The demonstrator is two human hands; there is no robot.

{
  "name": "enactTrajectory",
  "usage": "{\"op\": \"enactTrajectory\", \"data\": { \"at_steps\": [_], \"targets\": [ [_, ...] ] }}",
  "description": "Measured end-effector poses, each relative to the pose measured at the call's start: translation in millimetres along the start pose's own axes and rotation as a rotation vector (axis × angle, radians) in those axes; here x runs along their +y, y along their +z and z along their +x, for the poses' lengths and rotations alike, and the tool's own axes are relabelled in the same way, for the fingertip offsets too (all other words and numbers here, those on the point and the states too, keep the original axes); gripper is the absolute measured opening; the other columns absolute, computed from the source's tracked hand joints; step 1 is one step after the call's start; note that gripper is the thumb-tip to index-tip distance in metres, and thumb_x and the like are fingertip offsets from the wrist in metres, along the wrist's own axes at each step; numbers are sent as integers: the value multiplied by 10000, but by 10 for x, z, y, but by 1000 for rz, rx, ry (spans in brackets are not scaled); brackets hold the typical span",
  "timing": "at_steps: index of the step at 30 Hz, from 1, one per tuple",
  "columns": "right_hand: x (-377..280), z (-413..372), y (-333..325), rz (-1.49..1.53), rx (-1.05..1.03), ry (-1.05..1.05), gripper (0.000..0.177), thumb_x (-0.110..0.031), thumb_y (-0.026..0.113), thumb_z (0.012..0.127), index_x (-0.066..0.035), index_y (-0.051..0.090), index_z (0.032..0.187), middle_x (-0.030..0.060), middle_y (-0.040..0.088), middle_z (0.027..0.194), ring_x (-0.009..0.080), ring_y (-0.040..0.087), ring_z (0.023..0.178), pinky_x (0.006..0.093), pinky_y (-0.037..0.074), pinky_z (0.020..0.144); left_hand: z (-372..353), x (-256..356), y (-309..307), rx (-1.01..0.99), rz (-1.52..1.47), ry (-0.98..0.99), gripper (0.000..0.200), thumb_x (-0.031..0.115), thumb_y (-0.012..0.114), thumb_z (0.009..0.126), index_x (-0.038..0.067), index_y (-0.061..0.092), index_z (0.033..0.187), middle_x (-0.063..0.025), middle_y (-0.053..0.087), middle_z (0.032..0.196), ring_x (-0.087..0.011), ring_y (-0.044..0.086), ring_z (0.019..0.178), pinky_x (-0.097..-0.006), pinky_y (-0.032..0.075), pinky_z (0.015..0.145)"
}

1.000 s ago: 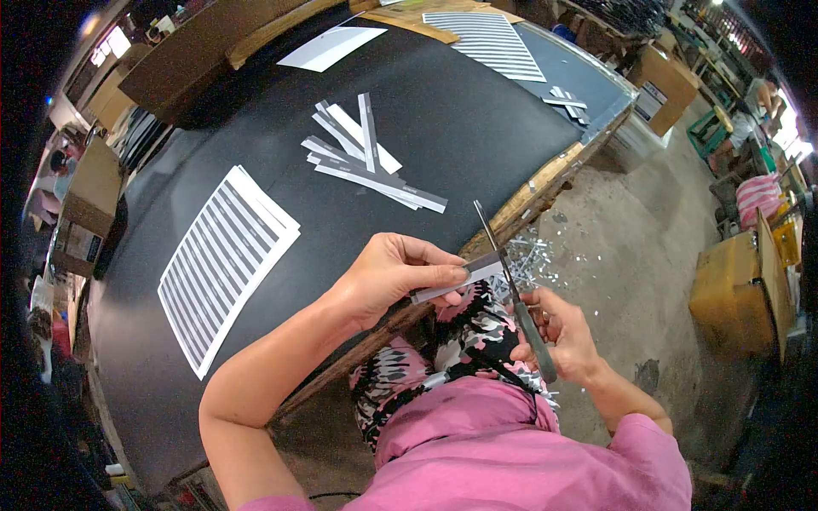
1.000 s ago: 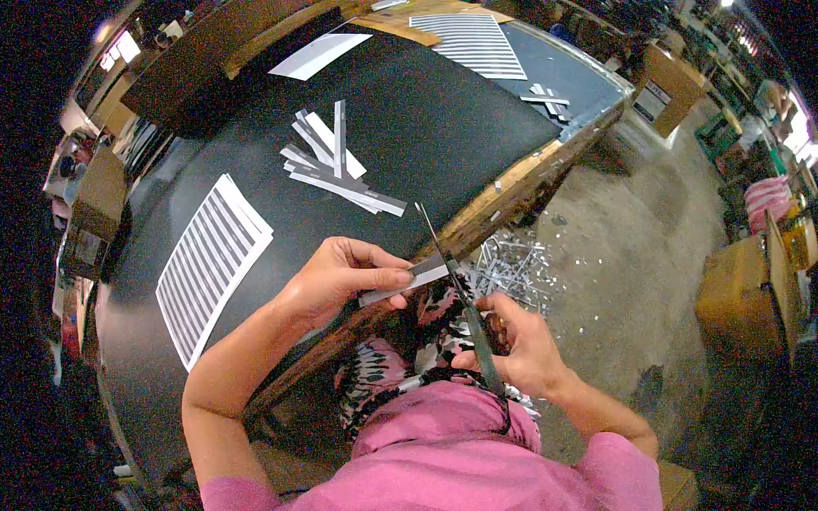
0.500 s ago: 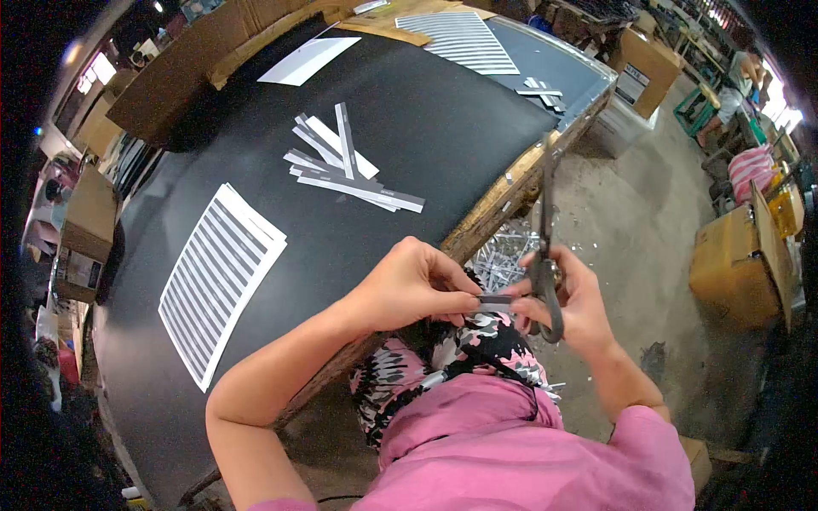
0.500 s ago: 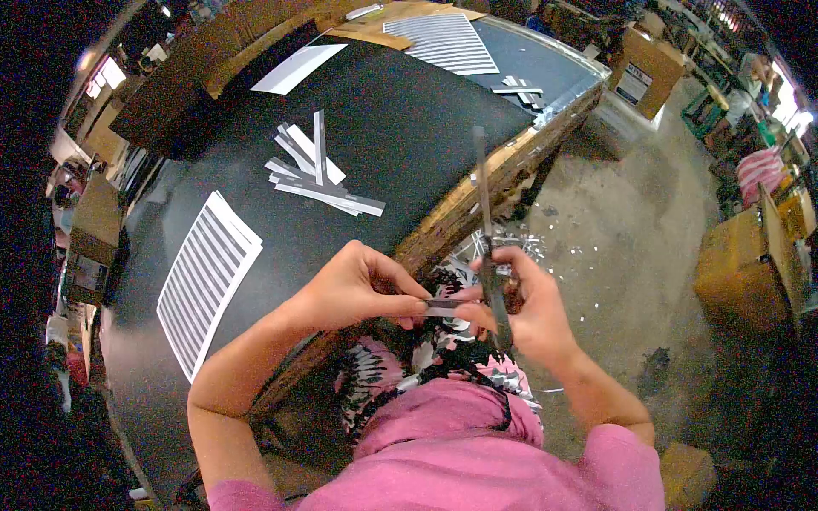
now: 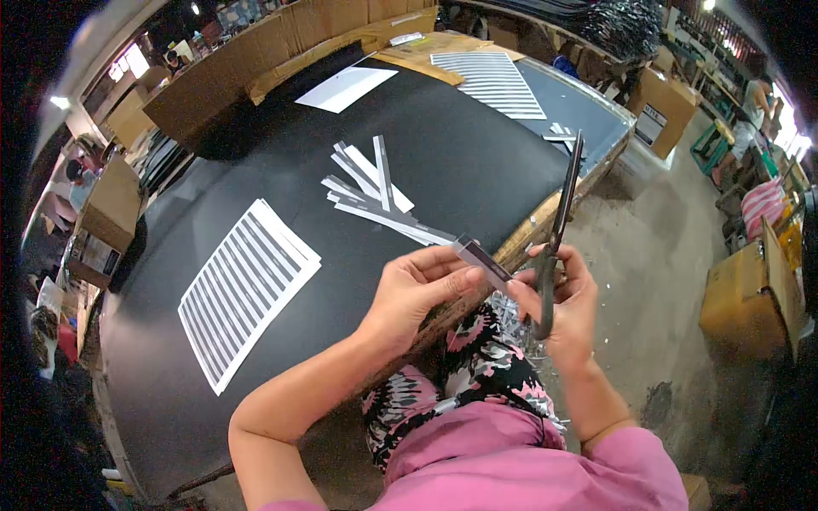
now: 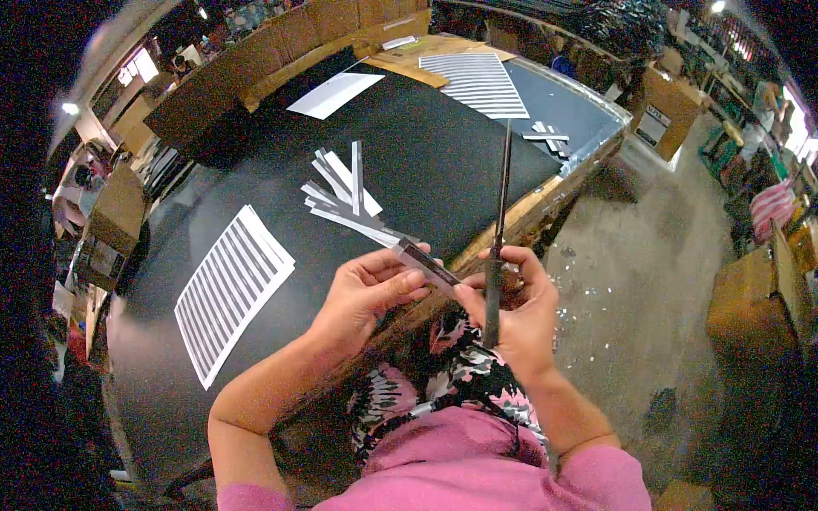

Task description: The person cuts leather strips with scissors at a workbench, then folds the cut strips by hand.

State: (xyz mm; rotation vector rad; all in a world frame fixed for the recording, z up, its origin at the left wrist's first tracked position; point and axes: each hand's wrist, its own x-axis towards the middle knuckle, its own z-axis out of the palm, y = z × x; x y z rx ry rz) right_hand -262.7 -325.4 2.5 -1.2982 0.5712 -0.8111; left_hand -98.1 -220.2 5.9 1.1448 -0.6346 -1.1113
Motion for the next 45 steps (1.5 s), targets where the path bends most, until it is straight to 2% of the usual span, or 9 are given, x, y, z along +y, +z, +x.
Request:
{"op": "enactTrajectory", "data": {
  "at_steps": [5, 11, 15, 18, 23, 26, 30, 32, 45],
  "targets": [
    [171, -39, 248, 128, 104, -91, 441, -18, 779, 747, -46, 534, 1113, 39, 658, 884, 87, 619, 779, 241, 506, 705, -48, -64, 89, 99, -250, -36, 265, 142, 606, 924, -20, 603, 1134, -119, 645, 1115, -165, 606, 1050, -305, 468, 941],
    [222, -97, 403, 201, 57, -87, 448, -15, 771, 751, -24, 525, 1125, 35, 655, 906, 76, 616, 825, 224, 499, 738, -96, -27, 144, 155, -397, 87, 169, 134, 594, 929, 8, 615, 1039, -153, 659, 1059, -225, 629, 1030, -333, 507, 907],
    [252, -125, 429, 163, 77, -97, 454, 8, 771, 744, -58, 534, 1125, 42, 671, 884, 85, 631, 758, 223, 515, 645, -109, 2, 137, 147, -309, 91, 178, 160, 611, 922, 6, 618, 1011, -135, 677, 966, -214, 654, 946, -317, 515, 861],
    [254, -151, 374, 96, 15, -161, 461, 1, 766, 749, -49, 523, 1138, 64, 673, 971, 142, 663, 880, 263, 536, 760, -79, 82, 67, 116, -74, 43, 230, 179, 626, 909, -19, 612, 1026, -124, 682, 935, -194, 659, 905, -303, 509, 824],
    [62, -242, 25, 4, -230, 59, 484, -59, 794, 739, 17, 500, 1115, 38, 606, 789, 86, 593, 715, 242, 494, 638, 33, 309, -188, -82, 286, -64, 213, 170, 658, 869, -36, 647, 921, -116, 685, 820, -178, 667, 751, -293, 519, 734],
    [11, -268, -214, -212, -338, 242, 537, -160, 842, 708, 27, 509, 1086, 21, 587, 747, 63, 557, 667, 209, 451, 591, 68, 331, -281, -194, 220, -95, 180, 145, 669, 855, -35, 662, 862, -111, 692, 801, -158, 660, 728, -274, 508, 740],
    [77, -294, -322, -288, -442, 252, 553, -263, 875, 675, 15, 543, 1018, -18, 542, 700, 39, 504, 632, 206, 389, 531, 78, 343, -295, -318, 262, -189, 153, 120, 673, 830, -33, 678, 820, -100, 694, 771, -126, 650, 743, -247, 487, 777],
    [46, -285, -317, -299, -467, 268, 544, -263, 873, 678, 10, 545, 1015, -21, 538, 700, 36, 497, 628, 206, 384, 527, 70, 329, -286, -319, 337, -206, 134, 95, 654, 848, -31, 667, 804, -118, 701, 768, -156, 671, 682, -258, 523, 655],
    [-135, -203, -166, -345, -544, 332, 538, -217, 862, 667, 2, 554, 1050, -28, 546, 713, 30, 505, 641, 175, 379, 542, 65, 294, -322, -404, 221, -307, 145, 109, 669, 829, -35, 674, 826, -112, 701, 766, -160, 677, 690, -270, 536, 656]
  ]
}}
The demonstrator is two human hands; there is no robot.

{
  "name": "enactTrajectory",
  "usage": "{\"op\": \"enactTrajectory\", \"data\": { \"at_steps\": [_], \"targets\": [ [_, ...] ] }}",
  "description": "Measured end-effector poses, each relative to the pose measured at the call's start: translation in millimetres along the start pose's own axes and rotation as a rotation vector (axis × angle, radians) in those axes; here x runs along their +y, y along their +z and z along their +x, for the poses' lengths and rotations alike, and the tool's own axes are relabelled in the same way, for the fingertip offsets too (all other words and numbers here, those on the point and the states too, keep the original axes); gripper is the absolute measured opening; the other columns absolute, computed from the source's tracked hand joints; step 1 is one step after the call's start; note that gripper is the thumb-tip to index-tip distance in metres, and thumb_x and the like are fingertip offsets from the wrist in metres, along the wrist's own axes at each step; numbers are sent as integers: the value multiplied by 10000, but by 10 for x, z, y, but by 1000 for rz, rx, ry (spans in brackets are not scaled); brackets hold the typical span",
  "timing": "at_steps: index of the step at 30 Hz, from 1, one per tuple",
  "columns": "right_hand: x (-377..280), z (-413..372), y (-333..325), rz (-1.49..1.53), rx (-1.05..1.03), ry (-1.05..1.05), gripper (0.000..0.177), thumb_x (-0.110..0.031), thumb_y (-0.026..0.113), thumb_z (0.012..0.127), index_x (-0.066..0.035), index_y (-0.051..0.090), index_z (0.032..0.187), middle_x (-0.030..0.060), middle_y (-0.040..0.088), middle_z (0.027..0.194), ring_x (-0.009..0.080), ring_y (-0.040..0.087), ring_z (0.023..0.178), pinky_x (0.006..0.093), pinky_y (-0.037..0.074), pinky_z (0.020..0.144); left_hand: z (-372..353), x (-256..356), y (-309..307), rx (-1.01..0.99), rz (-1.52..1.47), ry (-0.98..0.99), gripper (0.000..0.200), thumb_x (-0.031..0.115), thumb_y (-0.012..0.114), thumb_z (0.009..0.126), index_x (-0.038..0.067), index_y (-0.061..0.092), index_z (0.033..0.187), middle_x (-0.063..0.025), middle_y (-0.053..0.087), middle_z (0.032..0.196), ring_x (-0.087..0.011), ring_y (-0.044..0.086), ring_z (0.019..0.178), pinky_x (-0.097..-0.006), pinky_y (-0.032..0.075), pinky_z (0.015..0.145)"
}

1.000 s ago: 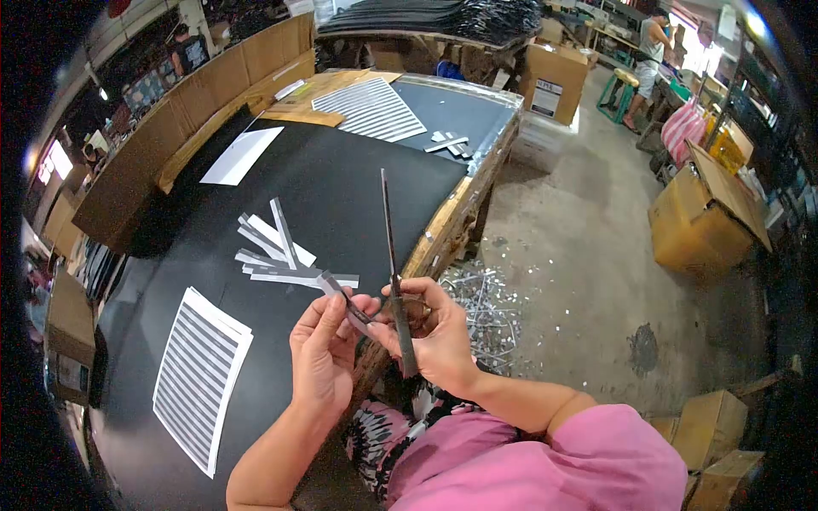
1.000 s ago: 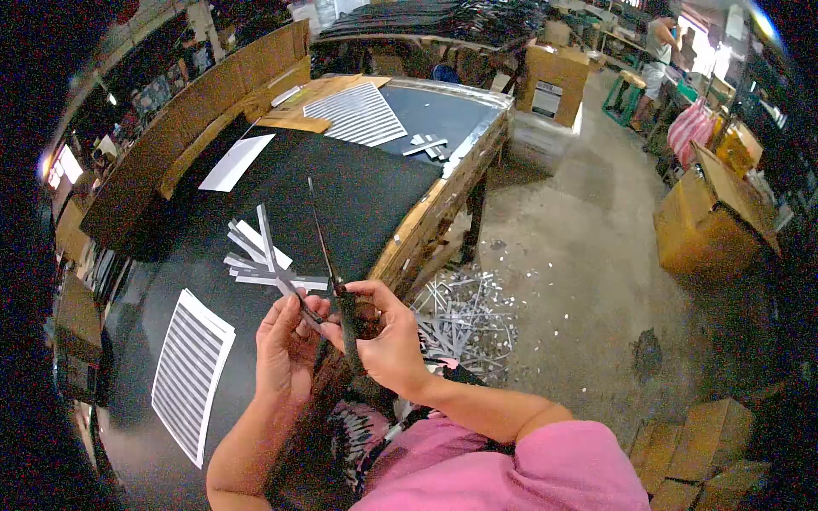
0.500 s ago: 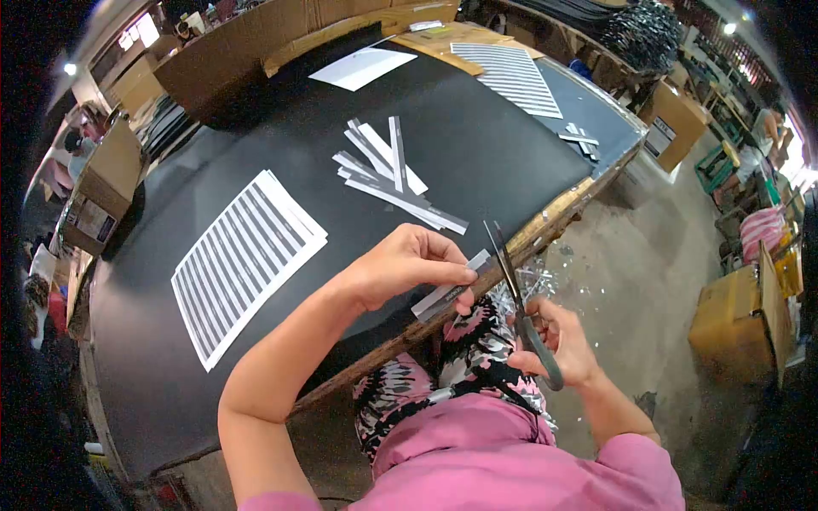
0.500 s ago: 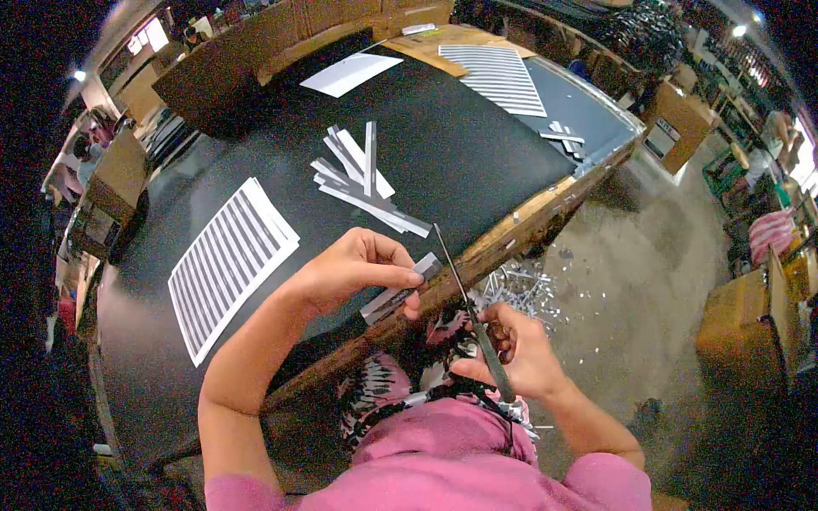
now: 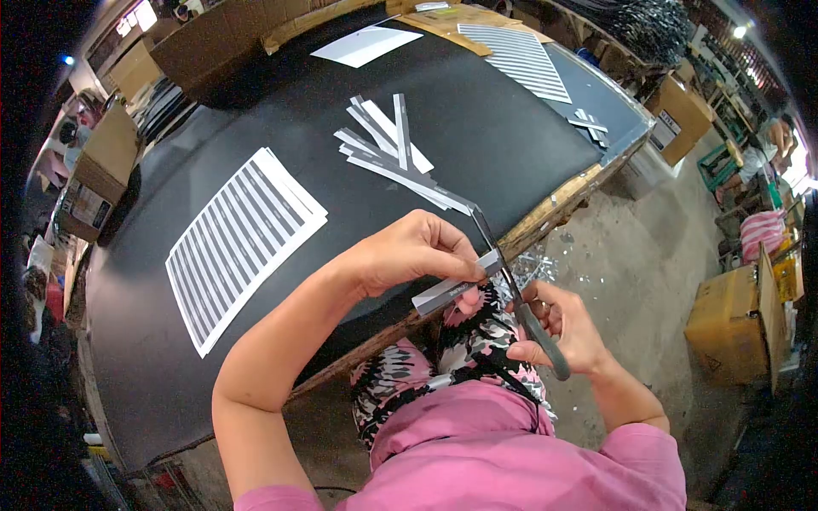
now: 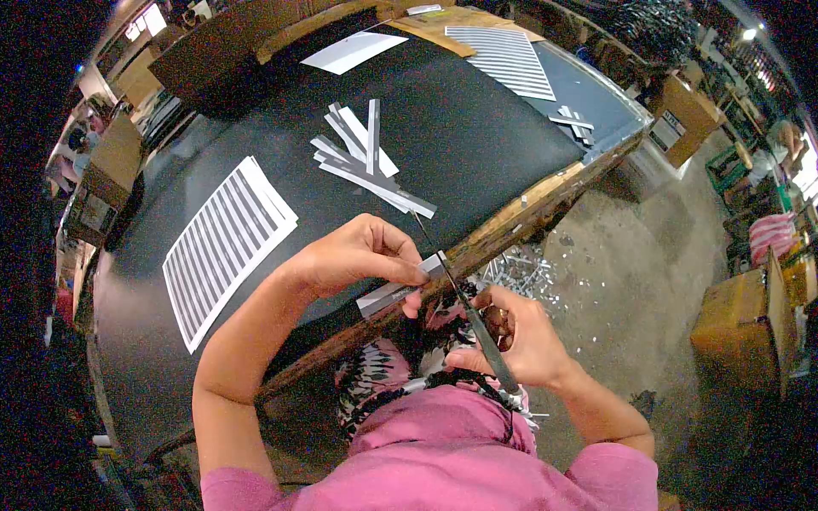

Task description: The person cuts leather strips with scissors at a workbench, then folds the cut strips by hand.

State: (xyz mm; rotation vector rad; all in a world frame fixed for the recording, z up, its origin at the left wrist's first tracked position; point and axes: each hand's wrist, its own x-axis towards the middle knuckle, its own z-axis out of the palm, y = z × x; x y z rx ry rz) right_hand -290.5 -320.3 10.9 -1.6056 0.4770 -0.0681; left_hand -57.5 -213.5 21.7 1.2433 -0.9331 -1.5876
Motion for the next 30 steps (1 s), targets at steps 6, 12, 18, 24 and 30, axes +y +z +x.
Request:
{"op": "enactTrajectory", "data": {
  "at_steps": [6, 12, 18, 24, 30],
  "targets": [
    [93, 19, -34, -2, -19, -4, 521, -180, 860, 674, 7, 549, 1048, -26, 550, 721, 31, 512, 654, 170, 377, 546, -3, 14, 21, 31, 3, 6, 142, 72, 646, 813, -68, 665, 829, -134, 685, 732, -176, 659, 619, -281, 540, 592],
    [93, -5, -35, -31, 1, -17, 527, -190, 867, 677, 10, 548, 1046, -18, 547, 716, 30, 505, 641, 166, 368, 533, 3, 8, 33, 21, -6, -16, 153, 86, 658, 812, -65, 665, 831, -127, 690, 738, -164, 657, 611, -273, 535, 584],
    [201, -148, 42, 9, 55, 23, 480, -134, 847, 704, 17, 546, 1046, 3, 573, 735, 29, 511, 587, 175, 365, 471, 31, -46, 65, -22, 1, -54, 169, 110, 674, 810, -56, 668, 840, -121, 698, 749, -142, 655, 607, -242, 521, 580],
    [195, -296, 216, 116, 154, 87, 444, -100, 828, 718, 31, 546, 1035, 37, 605, 711, 39, 523, 530, 194, 377, 428, 31, -59, 147, -79, 4, -110, 170, 133, 685, 834, -37, 677, 834, -111, 708, 777, -147, 674, 681, -250, 527, 653],
    [288, -227, 48, 32, 284, 111, 477, -69, 832, 692, 23, 534, 1053, 36, 594, 630, 66, 530, 471, 211, 358, 399, 73, -106, 67, 15, 64, -35, 183, 140, 699, 837, -42, 679, 844, -115, 708, 796, -150, 679, 725, -255, 530, 692]
  ]
}}
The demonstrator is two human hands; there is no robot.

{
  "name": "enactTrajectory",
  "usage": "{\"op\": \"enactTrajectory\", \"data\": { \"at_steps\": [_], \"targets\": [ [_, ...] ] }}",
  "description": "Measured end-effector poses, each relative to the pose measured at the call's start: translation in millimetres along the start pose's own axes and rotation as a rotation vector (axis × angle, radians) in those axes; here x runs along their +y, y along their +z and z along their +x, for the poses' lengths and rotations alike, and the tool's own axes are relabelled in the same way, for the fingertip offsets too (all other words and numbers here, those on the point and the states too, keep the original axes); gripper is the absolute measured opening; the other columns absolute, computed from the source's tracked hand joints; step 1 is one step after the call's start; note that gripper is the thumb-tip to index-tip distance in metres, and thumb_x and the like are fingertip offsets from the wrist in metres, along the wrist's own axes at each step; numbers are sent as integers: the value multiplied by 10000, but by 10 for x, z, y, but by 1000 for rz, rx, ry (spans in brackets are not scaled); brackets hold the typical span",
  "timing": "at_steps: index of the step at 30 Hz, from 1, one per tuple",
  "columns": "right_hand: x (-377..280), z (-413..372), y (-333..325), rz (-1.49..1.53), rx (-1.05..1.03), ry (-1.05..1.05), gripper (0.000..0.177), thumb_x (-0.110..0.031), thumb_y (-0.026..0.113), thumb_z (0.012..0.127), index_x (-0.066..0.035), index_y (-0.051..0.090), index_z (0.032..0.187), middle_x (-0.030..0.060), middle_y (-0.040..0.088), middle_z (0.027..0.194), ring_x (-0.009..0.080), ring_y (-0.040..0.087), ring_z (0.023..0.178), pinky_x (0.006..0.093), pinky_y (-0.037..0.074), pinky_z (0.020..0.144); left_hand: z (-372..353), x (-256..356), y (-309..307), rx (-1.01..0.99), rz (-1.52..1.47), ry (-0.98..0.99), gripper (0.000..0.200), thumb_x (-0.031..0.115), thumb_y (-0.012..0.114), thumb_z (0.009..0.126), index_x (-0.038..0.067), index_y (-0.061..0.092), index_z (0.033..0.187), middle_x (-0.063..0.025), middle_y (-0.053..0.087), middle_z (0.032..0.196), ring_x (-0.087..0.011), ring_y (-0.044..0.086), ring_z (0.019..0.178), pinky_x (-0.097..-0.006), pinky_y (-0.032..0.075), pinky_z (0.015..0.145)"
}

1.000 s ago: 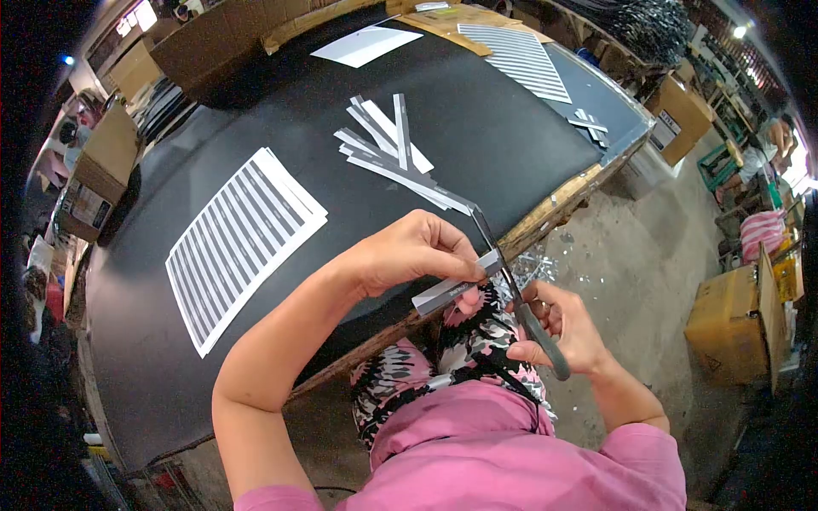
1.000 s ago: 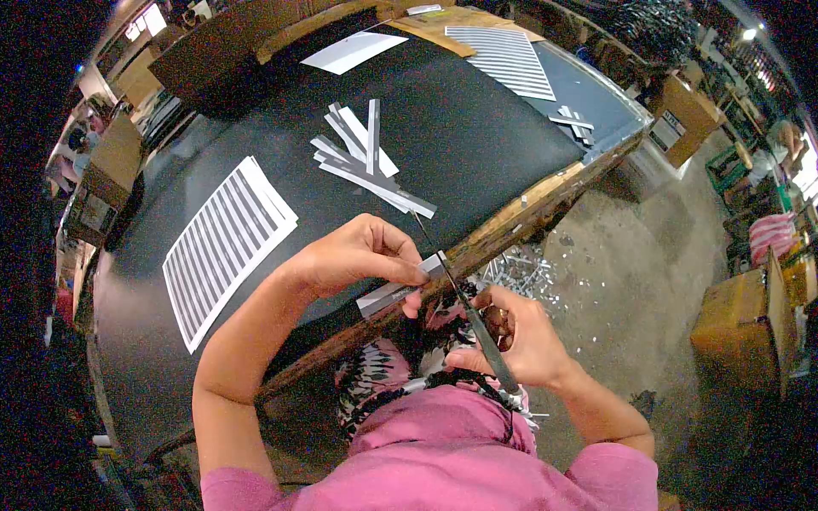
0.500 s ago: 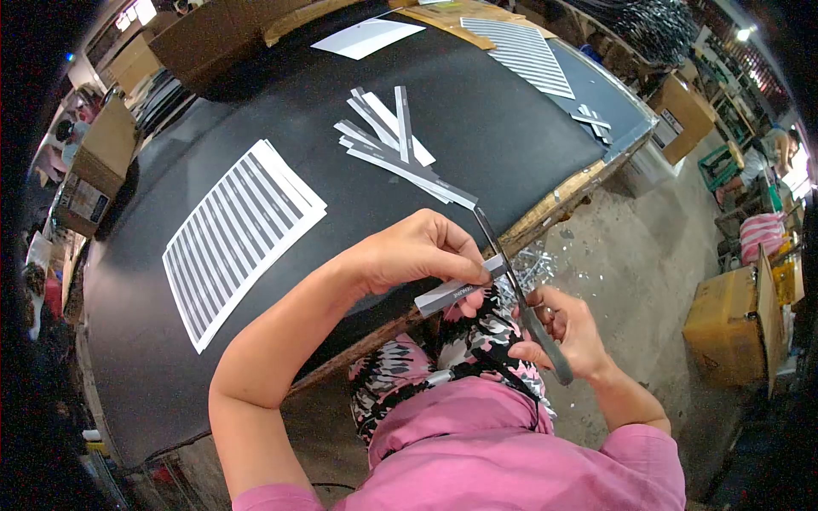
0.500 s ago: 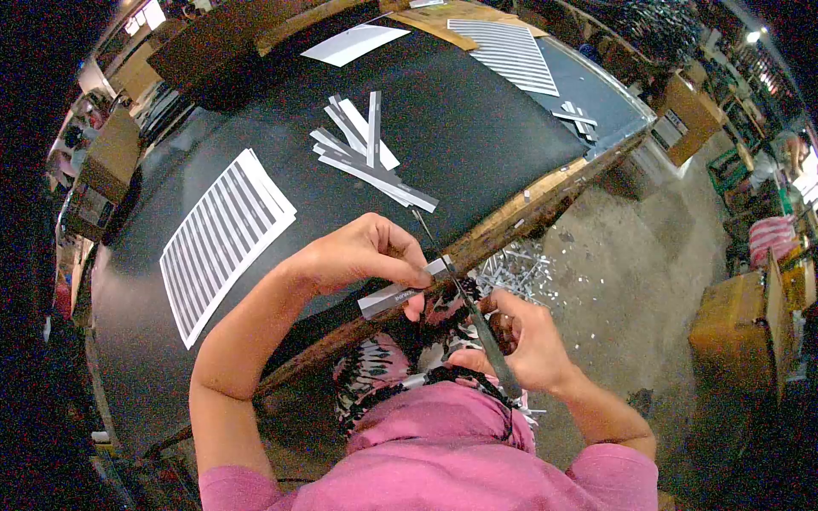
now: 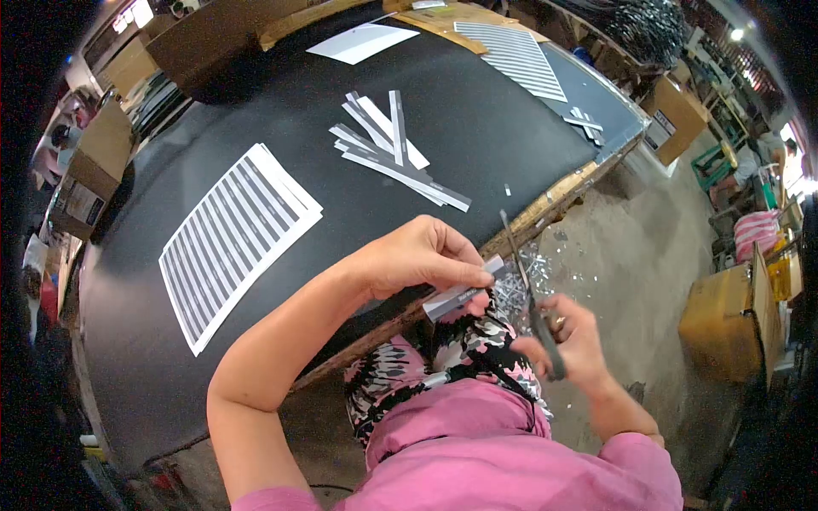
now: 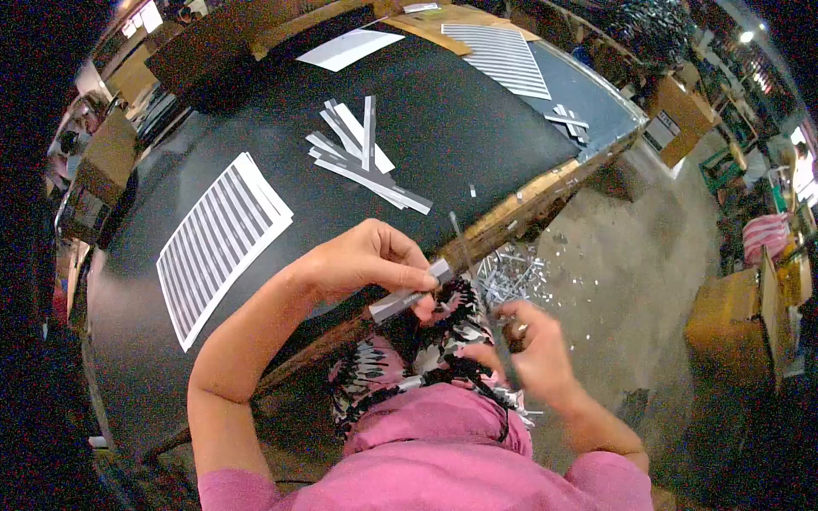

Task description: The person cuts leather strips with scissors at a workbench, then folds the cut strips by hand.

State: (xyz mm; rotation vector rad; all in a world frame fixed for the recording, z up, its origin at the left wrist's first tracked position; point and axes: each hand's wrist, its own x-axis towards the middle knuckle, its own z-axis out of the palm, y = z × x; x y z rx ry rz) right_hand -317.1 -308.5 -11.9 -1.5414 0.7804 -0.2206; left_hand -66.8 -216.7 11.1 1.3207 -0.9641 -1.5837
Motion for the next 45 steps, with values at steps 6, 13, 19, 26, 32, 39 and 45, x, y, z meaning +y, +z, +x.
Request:
{"op": "enactTrajectory", "data": {
  "at_steps": [6, 13, 19, 26, 32, 39, 45],
  "targets": [
    [-551, 707, -337, -553, 226, -415, 530, -265, 907, 588, -25, 537, 882, 36, 566, 590, 68, 533, 533, 273, 392, 465, -32, 71, -173, 151, 2, 140, 187, 161, 701, 848, -25, 684, 862, -113, 710, 818, -139, 677, 742, -248, 525, 697],
    [-1039, 1950, -472, -1061, 75, -617, 518, -304, 904, 525, -6, 558, 770, 99, 605, 658, 226, 594, 629, 348, 453, 537, -8, 13, -269, 356, -199, 194, 222, 160, 690, 863, -28, 656, 974, -135, 704, 900, -194, 700, 825, -267, 552, 719],
    [-1434, 2155, -406, -1232, -298, -304, 536, -287, 892, 505, 36, 627, 841, 143, 655, 730, 232, 649, 706, 325, 501, 633, 12, 2, -314, 448, -183, 259, 205, 152, 712, 842, -18, 664, 947, -118, 707, 876, -162, 689, 781, -260, 540, 671],
    [-1209, 1725, 74, -493, -122, -597, 226, -202, 686, 846, 23, 701, 848, 55, 681, 725, 90, 600, 636, 276, 465, 579, 31, -28, -464, 601, -204, 377, 182, 165, 750, 807, 10, 682, 874, -106, 710, 829, -127, 665, 709, -231, 497, 592],
    [-1077, 1645, 307, -185, -235, -585, 124, -88, 714, 817, 22, 698, 870, 36, 680, 769, 62, 596, 694, 203, 473, 634, -14, 30, -481, 557, -266, 358, 209, 178, 736, 827, 4, 679, 930, -97, 707, 860, -128, 669, 737, -245, 520, 617],
    [-1092, 1717, 350, -85, -273, -513, 129, -87, 701, 818, 32, 670, 858, 59, 683, 792, 91, 621, 695, 217, 490, 644, -22, 36, -564, 583, -354, 324, 225, 166, 671, 880, -23, 659, 1003, -99, 702, 924, -141, 682, 798, -250, 548, 705],
    [-905, 1818, 555, -402, -41, -672, 107, -37, 633, 857, 42, 664, 922, 61, 680, 806, 84, 624, 729, 216, 497, 656, 58, -124, -816, 658, -535, 384, 228, 124, 554, 944, -62, 598, 1069, -156, 668, 1051, -217, 667, 978, -287, 559, 802]
  ]
}}
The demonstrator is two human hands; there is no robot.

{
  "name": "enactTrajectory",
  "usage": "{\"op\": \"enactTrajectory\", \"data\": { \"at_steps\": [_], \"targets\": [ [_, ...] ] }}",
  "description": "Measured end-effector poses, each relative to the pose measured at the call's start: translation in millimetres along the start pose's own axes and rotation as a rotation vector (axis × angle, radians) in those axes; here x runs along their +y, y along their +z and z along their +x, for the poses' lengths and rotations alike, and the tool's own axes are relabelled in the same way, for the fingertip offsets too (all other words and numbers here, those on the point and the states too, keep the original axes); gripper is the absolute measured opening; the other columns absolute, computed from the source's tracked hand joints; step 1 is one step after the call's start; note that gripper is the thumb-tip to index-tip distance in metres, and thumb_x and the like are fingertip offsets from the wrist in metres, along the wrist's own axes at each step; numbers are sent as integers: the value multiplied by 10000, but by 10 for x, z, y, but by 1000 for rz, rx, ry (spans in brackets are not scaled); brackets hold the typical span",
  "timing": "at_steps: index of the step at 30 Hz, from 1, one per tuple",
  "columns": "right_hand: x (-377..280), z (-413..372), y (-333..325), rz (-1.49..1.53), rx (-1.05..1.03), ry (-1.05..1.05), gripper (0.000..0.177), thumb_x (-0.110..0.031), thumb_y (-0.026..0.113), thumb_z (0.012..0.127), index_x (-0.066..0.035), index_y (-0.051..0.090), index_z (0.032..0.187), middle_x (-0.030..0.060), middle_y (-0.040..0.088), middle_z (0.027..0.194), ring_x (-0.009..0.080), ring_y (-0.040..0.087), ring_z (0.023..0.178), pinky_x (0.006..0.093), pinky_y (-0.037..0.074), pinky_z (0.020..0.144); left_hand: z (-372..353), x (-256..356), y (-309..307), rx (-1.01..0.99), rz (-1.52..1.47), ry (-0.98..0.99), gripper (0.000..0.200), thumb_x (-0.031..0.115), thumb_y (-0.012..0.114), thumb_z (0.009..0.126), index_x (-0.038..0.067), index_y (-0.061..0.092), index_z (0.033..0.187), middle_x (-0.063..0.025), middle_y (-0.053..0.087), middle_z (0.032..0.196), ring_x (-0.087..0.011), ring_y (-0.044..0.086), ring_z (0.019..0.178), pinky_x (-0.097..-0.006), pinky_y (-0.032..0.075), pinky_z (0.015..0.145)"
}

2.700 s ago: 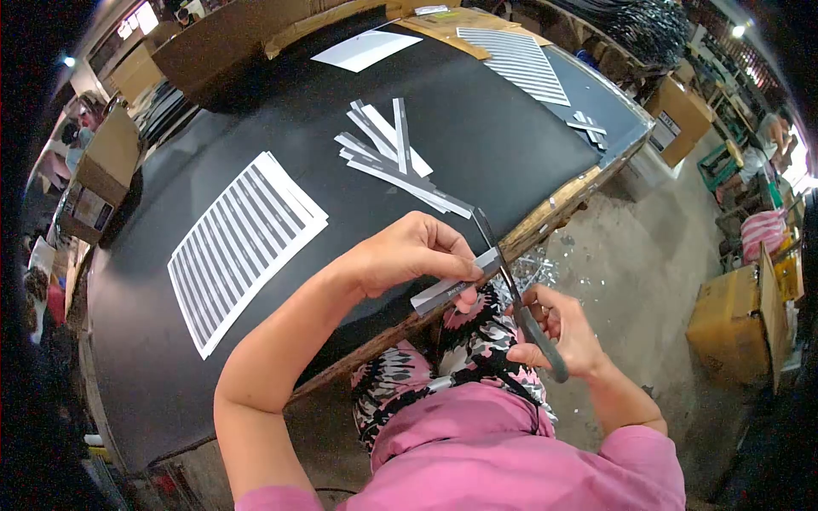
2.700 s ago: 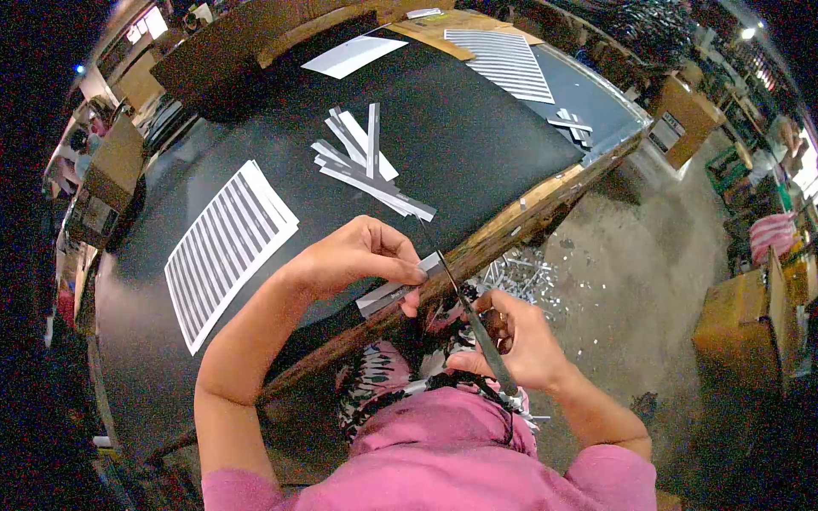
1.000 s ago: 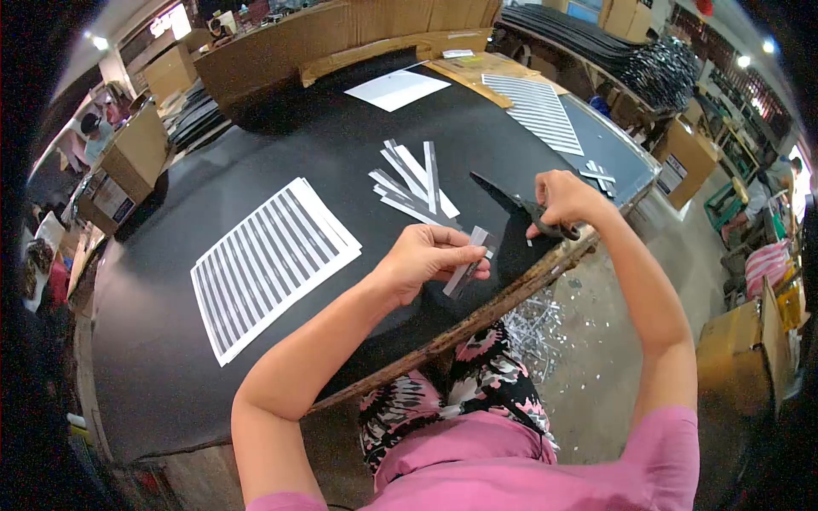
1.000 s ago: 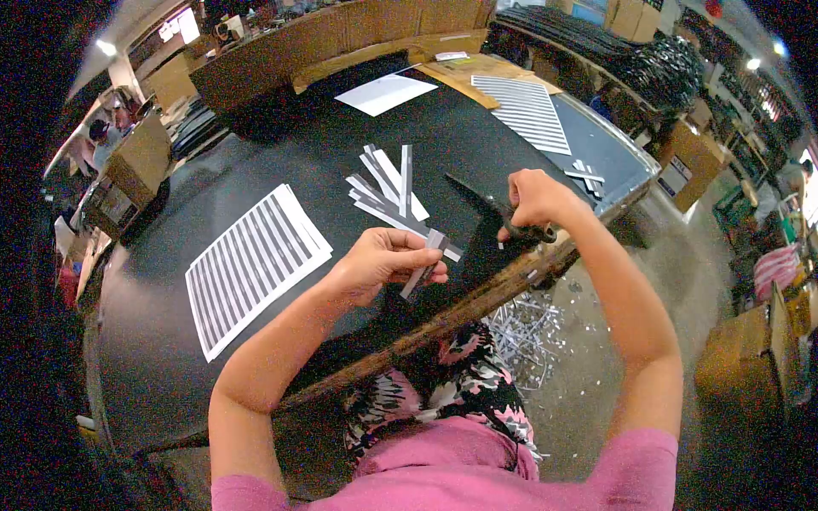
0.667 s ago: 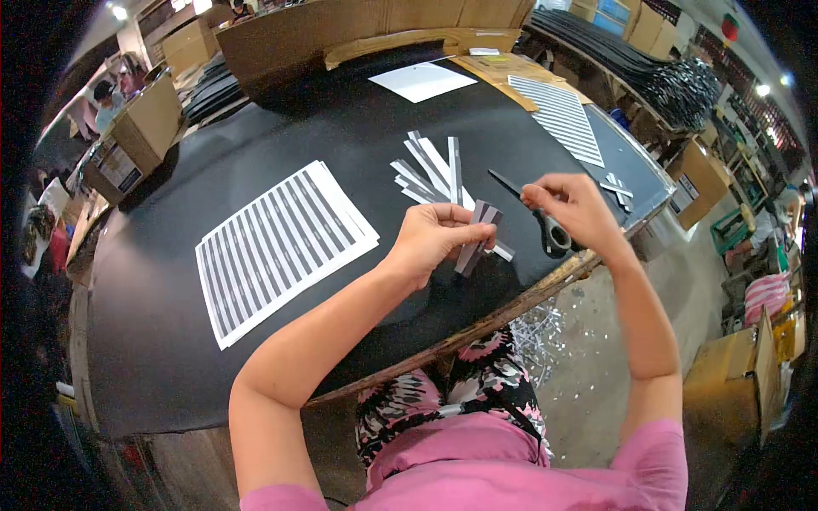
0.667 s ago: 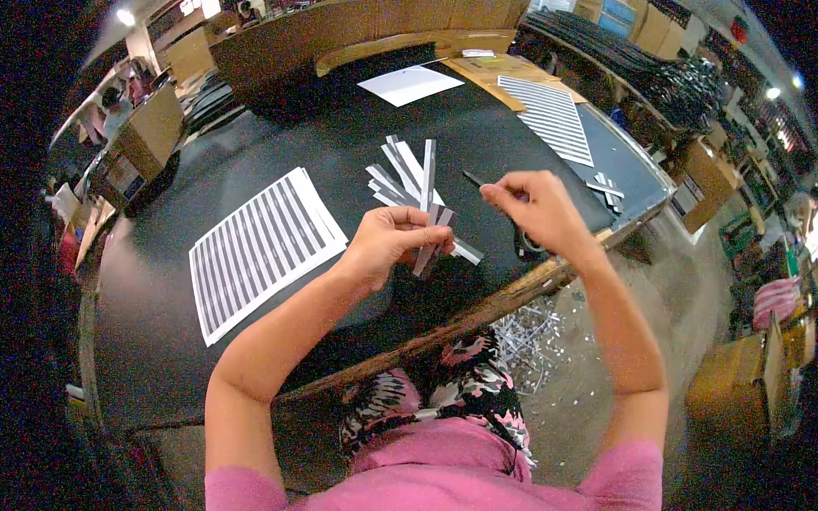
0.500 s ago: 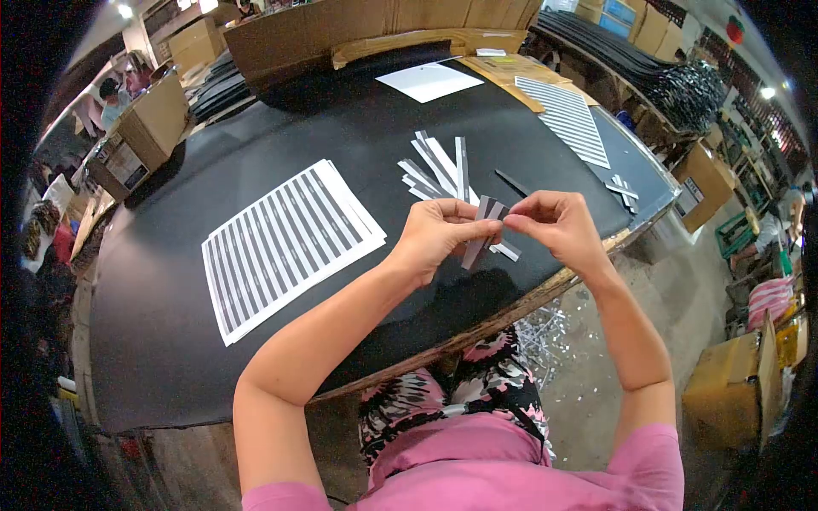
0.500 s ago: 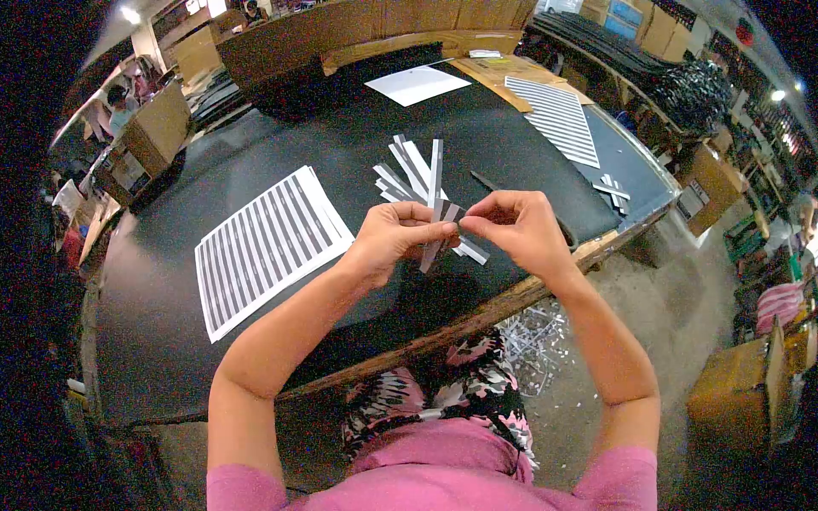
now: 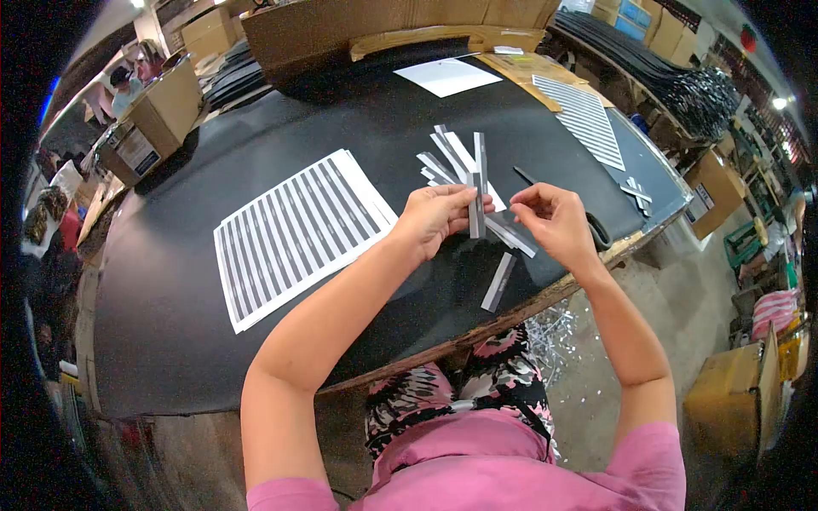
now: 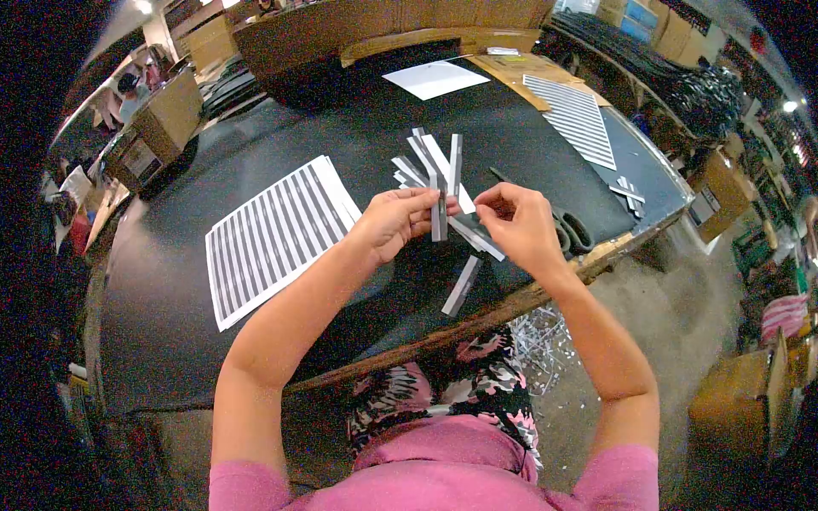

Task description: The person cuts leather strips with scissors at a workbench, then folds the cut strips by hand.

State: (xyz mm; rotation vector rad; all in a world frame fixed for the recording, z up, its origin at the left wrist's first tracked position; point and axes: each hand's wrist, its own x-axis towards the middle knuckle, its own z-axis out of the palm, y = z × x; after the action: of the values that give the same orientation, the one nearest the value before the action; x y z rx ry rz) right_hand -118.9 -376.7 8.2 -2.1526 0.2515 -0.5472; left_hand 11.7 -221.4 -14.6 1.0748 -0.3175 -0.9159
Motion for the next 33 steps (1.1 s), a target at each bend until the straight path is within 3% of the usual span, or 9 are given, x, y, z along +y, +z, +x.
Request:
{"op": "enactTrajectory", "data": {
  "at_steps": [3, 8, 12, 17, 21, 23, 26, 31, 33],
  "targets": [
    [10, 8, 38, 109, 20, 6, 122, -61, 636, 839, 23, 693, 907, 103, 695, 769, 100, 629, 686, 240, 484, 631, 68, 22, -95, -50, -59, 42, 243, 144, 543, 952, -57, 588, 1080, -158, 660, 1072, -219, 659, 1004, -289, 554, 819],
    [-109, 2, 69, 257, -34, 4, 203, -60, 679, 836, 35, 663, 1015, 45, 684, 840, 72, 614, 742, 208, 481, 660, 100, -25, -71, -108, -90, 44, 251, 180, 561, 948, 7, 580, 1130, -90, 653, 1068, -164, 617, 1012, -299, 505, 867],
    [-51, 18, 107, 498, -61, 69, 167, -41, 691, 817, 25, 663, 968, 35, 682, 846, 78, 615, 751, 215, 490, 683, -106, 19, 174, -60, -108, 45, 247, 197, 615, 923, 25, 615, 1100, -46, 636, 1029, -135, 578, 958, -289, 473, 866],
    [161, 55, -265, 466, 6, 70, 193, -40, 691, 803, 33, 679, 981, 43, 684, 848, 73, 607, 766, 224, 483, 699, -173, 50, 239, -24, 130, 47, 355, 216, 625, 917, 5, 583, 1199, -78, 631, 1091, -170, 584, 1063, -307, 466, 909],
    [116, -28, -677, 114, -33, 118, 249, -92, 676, 833, 49, 675, 1038, 31, 666, 853, 54, 569, 737, 193, 446, 664, -112, -29, 159, -124, 321, 37, 412, 146, 687, 865, -22, 567, 1222, -117, 636, 1104, -165, 624, 985, -279, 501, 856],
    [34, -71, -746, 137, -85, 95, 188, -55, 667, 806, 45, 707, 960, 33, 676, 786, 57, 567, 703, 204, 447, 644, -146, -48, 184, -180, 309, 22, 458, 98, 718, 829, -46, 550, 1229, -125, 638, 1116, -167, 629, 989, -271, 506, 856],
    [-70, -123, -705, 158, -80, 62, 226, -38, 663, 809, 35, 681, 1022, 8, 653, 764, 42, 553, 683, 196, 433, 615, -183, -81, 262, -227, 339, 41, 463, 84, 712, 831, -50, 539, 1238, -131, 641, 1105, -169, 634, 991, -265, 517, 857],
    [-187, -182, -504, 292, -121, -7, 333, -4, 645, 804, 11, 584, 1130, -7, 634, 748, 24, 546, 683, 189, 425, 621, -285, -115, 392, -179, 4, -54, 343, 172, 638, 905, -48, 568, 1159, -145, 649, 1081, -195, 656, 980, -276, 543, 863],
    [-242, -175, -493, 299, -144, 21, 344, 1, 635, 802, 10, 562, 1138, 2, 635, 748, 27, 551, 687, 193, 429, 631, -322, -96, 408, -145, 50, -29, 326, 240, 601, 930, -32, 583, 1110, -148, 657, 1063, -198, 669, 945, -287, 553, 845]
  ]
}}
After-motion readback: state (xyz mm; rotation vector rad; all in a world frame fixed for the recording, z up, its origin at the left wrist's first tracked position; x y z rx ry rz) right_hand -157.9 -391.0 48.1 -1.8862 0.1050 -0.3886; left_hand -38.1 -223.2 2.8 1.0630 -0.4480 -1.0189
